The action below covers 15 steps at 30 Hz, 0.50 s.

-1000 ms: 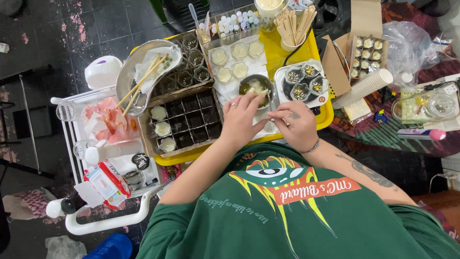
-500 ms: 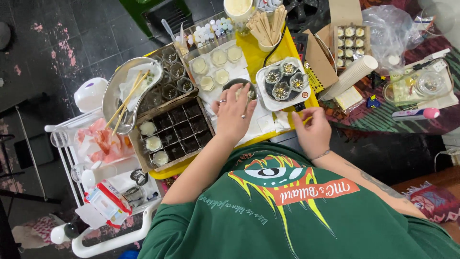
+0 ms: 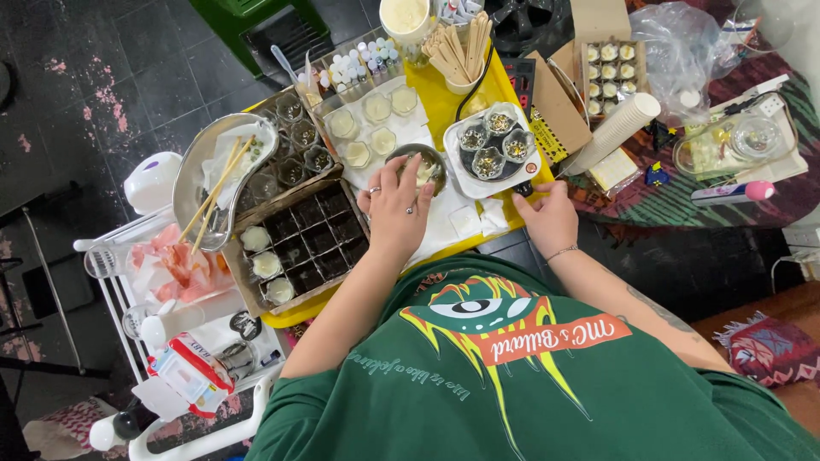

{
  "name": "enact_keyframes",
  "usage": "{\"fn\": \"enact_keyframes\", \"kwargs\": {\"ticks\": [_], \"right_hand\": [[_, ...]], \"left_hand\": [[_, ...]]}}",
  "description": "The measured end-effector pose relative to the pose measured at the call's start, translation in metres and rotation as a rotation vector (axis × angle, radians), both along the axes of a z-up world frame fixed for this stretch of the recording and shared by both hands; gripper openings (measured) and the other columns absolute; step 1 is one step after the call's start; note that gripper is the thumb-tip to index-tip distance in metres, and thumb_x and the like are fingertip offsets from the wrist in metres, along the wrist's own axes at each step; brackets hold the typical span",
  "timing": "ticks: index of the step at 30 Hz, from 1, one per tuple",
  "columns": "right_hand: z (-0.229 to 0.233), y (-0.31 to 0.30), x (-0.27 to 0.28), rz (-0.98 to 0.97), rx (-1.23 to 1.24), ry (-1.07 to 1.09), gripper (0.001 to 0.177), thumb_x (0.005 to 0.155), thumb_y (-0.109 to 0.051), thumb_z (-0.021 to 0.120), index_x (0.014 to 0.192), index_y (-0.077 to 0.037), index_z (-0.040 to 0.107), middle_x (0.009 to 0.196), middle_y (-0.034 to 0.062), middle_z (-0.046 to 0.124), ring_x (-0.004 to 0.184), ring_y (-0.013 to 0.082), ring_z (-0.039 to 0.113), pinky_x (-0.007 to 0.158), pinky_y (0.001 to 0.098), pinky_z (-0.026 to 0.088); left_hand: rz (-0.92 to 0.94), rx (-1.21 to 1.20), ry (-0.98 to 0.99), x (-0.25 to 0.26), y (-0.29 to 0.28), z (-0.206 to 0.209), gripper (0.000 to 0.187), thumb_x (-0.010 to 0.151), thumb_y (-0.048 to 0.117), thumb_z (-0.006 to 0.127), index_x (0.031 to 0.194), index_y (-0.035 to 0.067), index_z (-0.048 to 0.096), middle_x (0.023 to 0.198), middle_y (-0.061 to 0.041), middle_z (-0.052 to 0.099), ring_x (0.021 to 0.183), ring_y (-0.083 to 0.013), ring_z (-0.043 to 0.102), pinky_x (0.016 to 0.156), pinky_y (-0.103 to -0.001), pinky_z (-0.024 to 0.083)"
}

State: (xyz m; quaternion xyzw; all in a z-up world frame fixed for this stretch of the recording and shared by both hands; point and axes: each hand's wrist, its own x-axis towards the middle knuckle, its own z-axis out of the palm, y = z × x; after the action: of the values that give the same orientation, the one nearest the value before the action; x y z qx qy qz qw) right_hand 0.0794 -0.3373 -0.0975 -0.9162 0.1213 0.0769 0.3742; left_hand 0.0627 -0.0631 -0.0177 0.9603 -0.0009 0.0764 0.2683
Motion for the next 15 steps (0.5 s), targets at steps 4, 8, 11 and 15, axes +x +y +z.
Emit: {"fn": "enact_keyframes", "kwargs": {"ticks": [4,8,11,15], "right_hand": [[-0.011,-0.011,0.003,0.046,-0.082,0.045,0.065,0.082,-0.05,0.08,0.114,0.003,0.06,0.071,0.0132,0.069,0.066,0.0302,0.069,0.063,0.0422,0.053],[-0.059,-0.027,0.0,0.117,-0.024,0.023,0.047,0.103,-0.047,0.065,0.124,-0.005,0.068,0.08,0.0093,0.069,0.074,0.0265,0.069,0.069,0.0394,0.053],[-0.027,-0.013,0.004,0.078,-0.031,0.041,0.053,0.096,-0.048,0.066,0.121,-0.001,0.065,0.076,0.0136,0.07,0.07,0.0292,0.069,0.066,0.0406,0.053],[0.005,0.001,0.003,0.039,-0.045,0.054,0.061,0.087,-0.049,0.071,0.115,0.003,0.061,0.073,0.0166,0.07,0.065,0.0308,0.069,0.062,0.0408,0.054]], "left_hand": [[0.01,0.001,-0.012,0.0,0.0,-0.003,0.047,0.102,0.039,0.058,0.143,0.017,0.058,0.143,-0.007,0.053,0.131,-0.0308,0.048,0.103,-0.056,0.028],[0.005,-0.002,0.003,0.001,0.001,0.0,0.047,0.102,0.04,0.058,0.143,0.016,0.057,0.142,-0.008,0.053,0.131,-0.0313,0.047,0.101,-0.055,0.027],[0.013,0.009,0.005,0.001,0.001,-0.003,0.047,0.102,0.039,0.058,0.143,0.017,0.057,0.142,-0.007,0.053,0.13,-0.0314,0.046,0.101,-0.056,0.027],[0.009,0.048,-0.004,-0.002,0.001,-0.007,0.047,0.101,0.039,0.059,0.143,0.017,0.057,0.143,-0.008,0.052,0.129,-0.0317,0.046,0.101,-0.057,0.027]]}}
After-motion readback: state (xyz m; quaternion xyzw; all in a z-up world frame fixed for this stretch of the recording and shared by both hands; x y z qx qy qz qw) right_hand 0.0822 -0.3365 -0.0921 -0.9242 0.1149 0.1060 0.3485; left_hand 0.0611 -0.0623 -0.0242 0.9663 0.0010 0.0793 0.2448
